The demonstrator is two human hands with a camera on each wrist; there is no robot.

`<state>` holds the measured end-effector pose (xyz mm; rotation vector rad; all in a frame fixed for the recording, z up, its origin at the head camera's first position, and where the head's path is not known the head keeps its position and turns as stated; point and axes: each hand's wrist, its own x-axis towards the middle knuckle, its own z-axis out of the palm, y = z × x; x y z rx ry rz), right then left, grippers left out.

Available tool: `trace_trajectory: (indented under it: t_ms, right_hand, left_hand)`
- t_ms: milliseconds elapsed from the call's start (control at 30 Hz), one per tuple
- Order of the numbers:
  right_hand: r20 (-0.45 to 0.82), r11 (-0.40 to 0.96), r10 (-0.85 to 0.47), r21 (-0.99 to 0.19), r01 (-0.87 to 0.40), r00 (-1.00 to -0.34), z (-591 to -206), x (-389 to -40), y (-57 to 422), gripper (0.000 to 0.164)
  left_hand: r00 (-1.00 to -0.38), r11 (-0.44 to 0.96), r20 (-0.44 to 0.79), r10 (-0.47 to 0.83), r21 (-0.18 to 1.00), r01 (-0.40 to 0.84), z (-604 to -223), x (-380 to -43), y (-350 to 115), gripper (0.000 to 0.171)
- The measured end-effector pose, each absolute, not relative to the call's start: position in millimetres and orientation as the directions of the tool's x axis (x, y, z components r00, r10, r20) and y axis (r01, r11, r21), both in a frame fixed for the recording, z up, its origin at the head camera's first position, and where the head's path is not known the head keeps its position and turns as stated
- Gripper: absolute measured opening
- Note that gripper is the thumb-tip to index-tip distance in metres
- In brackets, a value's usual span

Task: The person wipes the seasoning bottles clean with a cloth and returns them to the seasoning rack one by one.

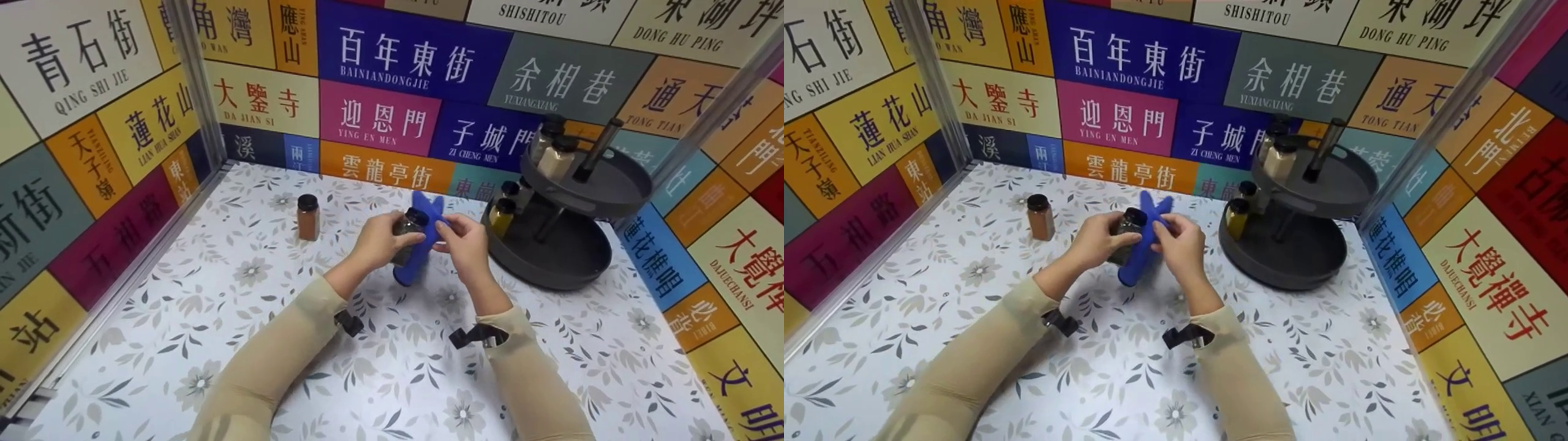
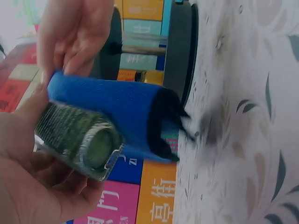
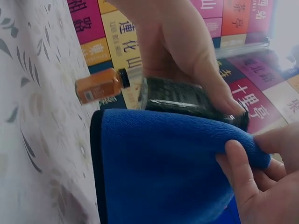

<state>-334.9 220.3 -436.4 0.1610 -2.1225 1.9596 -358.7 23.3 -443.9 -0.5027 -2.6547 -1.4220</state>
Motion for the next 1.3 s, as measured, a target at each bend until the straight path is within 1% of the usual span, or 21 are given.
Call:
trace_trajectory:
  t_ms: [100,233,333,433,567,767,867,1033,1167,1300]
  right_hand:
    - [0.267,0.155,0.09,-0.956,-0.251,-0.96,-435.0,-332.2,220.8,0.022]
    - [0.286,0.244,0.114,-0.936,-0.252,-0.952,-431.5,-328.2,223.6,0.02]
    - [0.289,0.279,0.113,-0.928,-0.249,-0.951,-429.3,-326.5,223.7,0.02]
    - [0.282,0.285,0.098,-0.927,-0.244,-0.955,-427.9,-323.9,221.9,0.021]
    - [0.283,0.288,0.084,-0.925,-0.248,-0.955,-424.7,-320.9,220.8,0.023]
    - [0.299,0.297,0.039,-0.915,-0.274,-0.954,-424.7,-320.9,221.4,0.023]
    - [0.298,0.297,0.008,-0.912,-0.282,-0.954,-427.6,-322.5,220.3,0.022]
    - [0.261,0.306,-0.021,-0.917,-0.255,-0.965,-433.3,-324.0,216.2,0.023]
    - [0.251,0.299,0.003,-0.924,-0.239,-0.968,-433.4,-322.7,213.3,0.025]
    - [0.288,0.265,0.045,-0.927,-0.266,-0.957,-429.5,-319.3,213.3,0.023]
  left_hand:
    - [-0.929,0.513,0.199,0.313,0.787,0.342,-445.3,-352.9,28.5,0.055]
    - [-0.881,0.453,0.178,0.438,0.802,0.388,-445.8,-349.6,29.9,0.062]
    - [-0.848,0.407,0.171,0.501,0.818,0.405,-444.7,-349.5,26.7,0.06]
    - [-0.837,0.384,0.165,0.522,0.831,0.403,-444.3,-349.1,21.9,0.058]
    - [-0.843,0.38,0.199,0.501,0.824,0.42,-442.0,-350.2,17.3,0.058]
    - [-0.852,0.406,0.267,0.45,0.789,0.461,-438.1,-351.6,14.5,0.049]
    - [-0.85,0.372,0.297,0.435,0.8,0.47,-435.3,-350.4,13.5,0.047]
    - [-0.845,0.289,0.361,0.396,0.824,0.487,-431.3,-347.9,12.2,0.049]
    - [-0.839,0.263,0.409,0.358,0.819,0.511,-431.1,-347.1,12.3,0.049]
    - [-0.833,0.265,0.436,0.342,0.805,0.53,-433.3,-347.4,13.2,0.049]
